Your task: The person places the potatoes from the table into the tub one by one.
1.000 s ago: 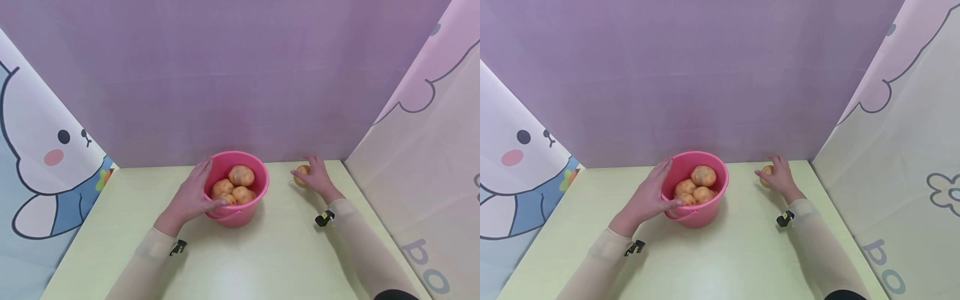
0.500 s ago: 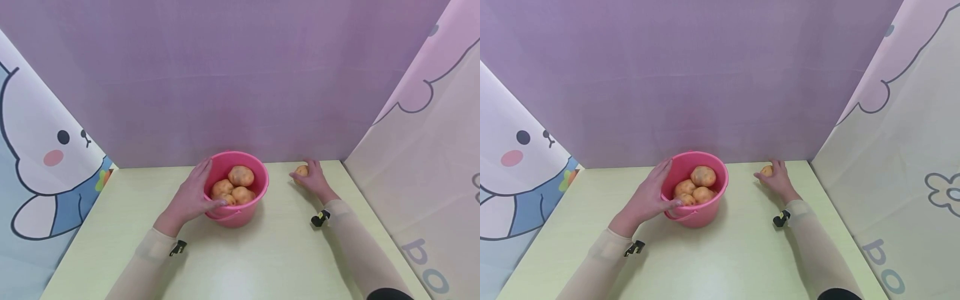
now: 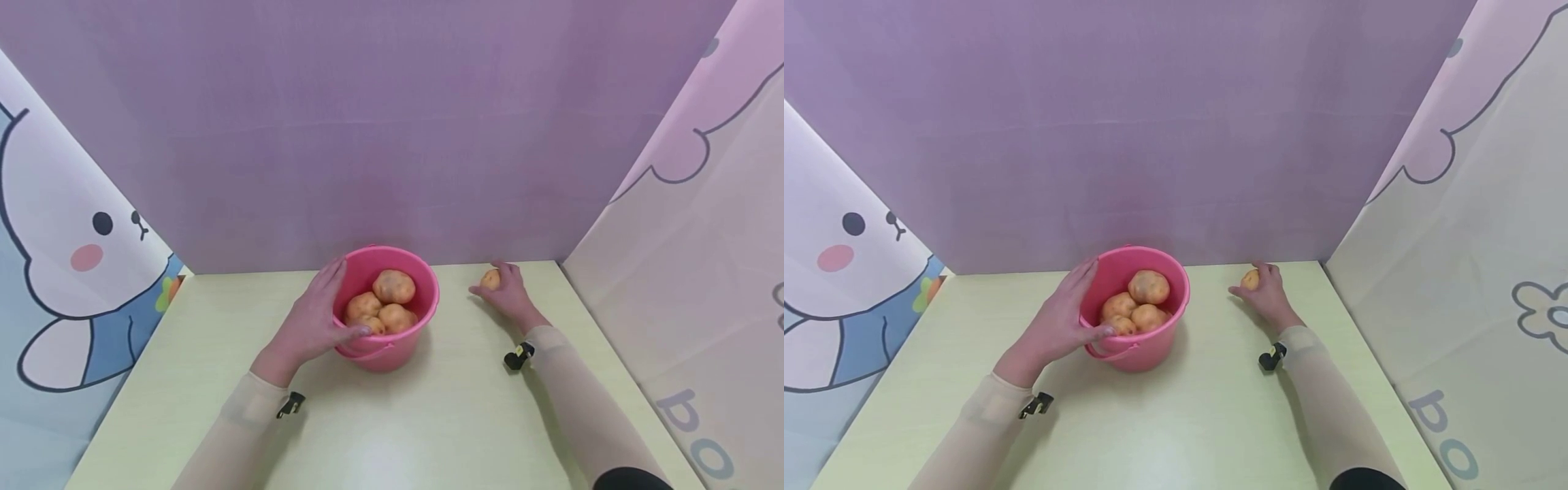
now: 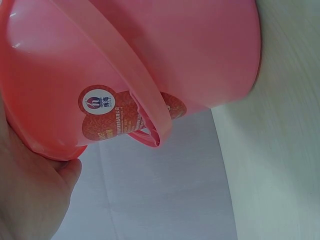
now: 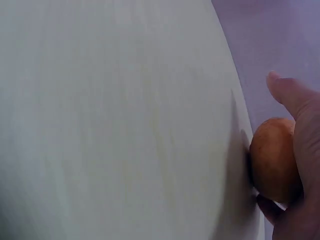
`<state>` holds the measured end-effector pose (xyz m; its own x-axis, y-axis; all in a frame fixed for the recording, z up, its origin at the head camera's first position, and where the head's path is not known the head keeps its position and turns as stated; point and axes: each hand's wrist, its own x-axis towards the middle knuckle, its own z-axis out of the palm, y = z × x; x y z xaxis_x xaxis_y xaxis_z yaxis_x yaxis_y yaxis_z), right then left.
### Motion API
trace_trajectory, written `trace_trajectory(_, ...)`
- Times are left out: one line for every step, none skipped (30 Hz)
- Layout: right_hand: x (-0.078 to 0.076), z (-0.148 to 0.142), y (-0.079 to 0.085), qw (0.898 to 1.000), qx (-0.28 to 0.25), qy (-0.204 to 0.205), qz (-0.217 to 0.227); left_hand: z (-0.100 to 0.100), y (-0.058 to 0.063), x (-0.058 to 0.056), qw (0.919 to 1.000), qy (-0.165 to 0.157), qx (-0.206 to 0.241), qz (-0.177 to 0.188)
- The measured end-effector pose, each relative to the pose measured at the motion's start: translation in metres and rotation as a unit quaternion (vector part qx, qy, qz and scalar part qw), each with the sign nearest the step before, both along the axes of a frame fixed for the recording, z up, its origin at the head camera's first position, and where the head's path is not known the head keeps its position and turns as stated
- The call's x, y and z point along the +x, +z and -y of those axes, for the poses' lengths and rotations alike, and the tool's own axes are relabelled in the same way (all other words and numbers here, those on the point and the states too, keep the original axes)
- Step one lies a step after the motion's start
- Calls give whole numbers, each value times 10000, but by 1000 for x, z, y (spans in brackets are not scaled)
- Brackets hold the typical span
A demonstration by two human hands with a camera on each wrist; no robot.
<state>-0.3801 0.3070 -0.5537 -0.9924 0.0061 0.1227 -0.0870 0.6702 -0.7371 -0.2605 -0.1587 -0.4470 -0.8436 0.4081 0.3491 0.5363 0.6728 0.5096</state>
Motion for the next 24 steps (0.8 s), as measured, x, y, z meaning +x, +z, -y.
trace_trajectory(0,0,-1,10000,41,22,-30,0,0,0,10000,-8,7,-12)
trace_trajectory(0,0,-2,9999,96,38,-75,0,0,0,10000,-15,17,-21)
trace_trajectory(0,-1,-3,9999,124,34,-107,0,0,0,10000,-25,23,-31)
trace_trajectory(0,-1,-4,9998,159,40,-152,-1,0,-1,10000,-25,23,-47)
trace_trajectory(-1,-2,-5,9996,174,50,-194,-1,0,-1,10000,-28,19,-58)
trace_trajectory(-1,-2,-7,9995,191,59,-237,-1,0,-1,10000,-29,21,-66)
trace_trajectory(-2,-3,-8,9994,191,69,-274,-1,0,-1,10000,-23,25,-66)
trace_trajectory(-3,-3,-9,9994,174,70,-297,-1,0,-1,10000,-14,23,-59)
trace_trajectory(-4,-4,-10,9994,152,67,-302,0,0,-1,10000,-8,20,-50)
trace_trajectory(-5,-4,-11,9993,152,85,-322,0,0,-1,10000,4,13,-37)
trace_trajectory(-5,-4,-11,9993,136,103,-341,0,0,-1,10000,18,7,-18)
trace_trajectory(-6,-4,-11,9992,125,122,-364,0,0,-1,10000,23,7,-15)
trace_trajectory(-6,-4,-10,9991,125,135,-378,1,0,-1,10000,27,0,-12)
trace_trajectory(-6,-4,-10,9991,126,150,-389,1,-1,-2,10000,38,-14,-9)
trace_trajectory(-6,-4,-9,9990,129,161,-392,1,-1,-2,10000,39,-22,-12)
trace_trajectory(-6,-3,-9,9990,125,171,-391,1,-1,-2,10000,39,-27,-21)
trace_trajectory(-5,-3,-8,9990,115,174,-386,2,-1,-2,10000,36,-28,-30)
trace_trajectory(-5,-3,-8,9991,124,172,-374,2,-1,-2,10000,35,-23,-39)
trace_trajectory(-5,-4,-8,9991,129,164,-358,1,-1,-3,10000,46,-25,-32)
trace_trajectory(-6,-4,-9,9991,136,164,-355,1,-1,-2,10000,50,-23,-28)
trace_trajectory(-6,-4,-9,9992,135,150,-343,1,-1,-2,10000,37,-23,-34)
trace_trajectory(-6,-4,-9,9992,135,138,-336,1,-1,-2,10000,39,-23,-32)
trace_trajectory(-6,-4,-10,9993,138,133,-331,1,-1,-2,10000,43,-17,-25)
trace_trajectory(-6,-4,-10,9993,145,126,-322,0,-1,-2,10000,48,-15,-17)
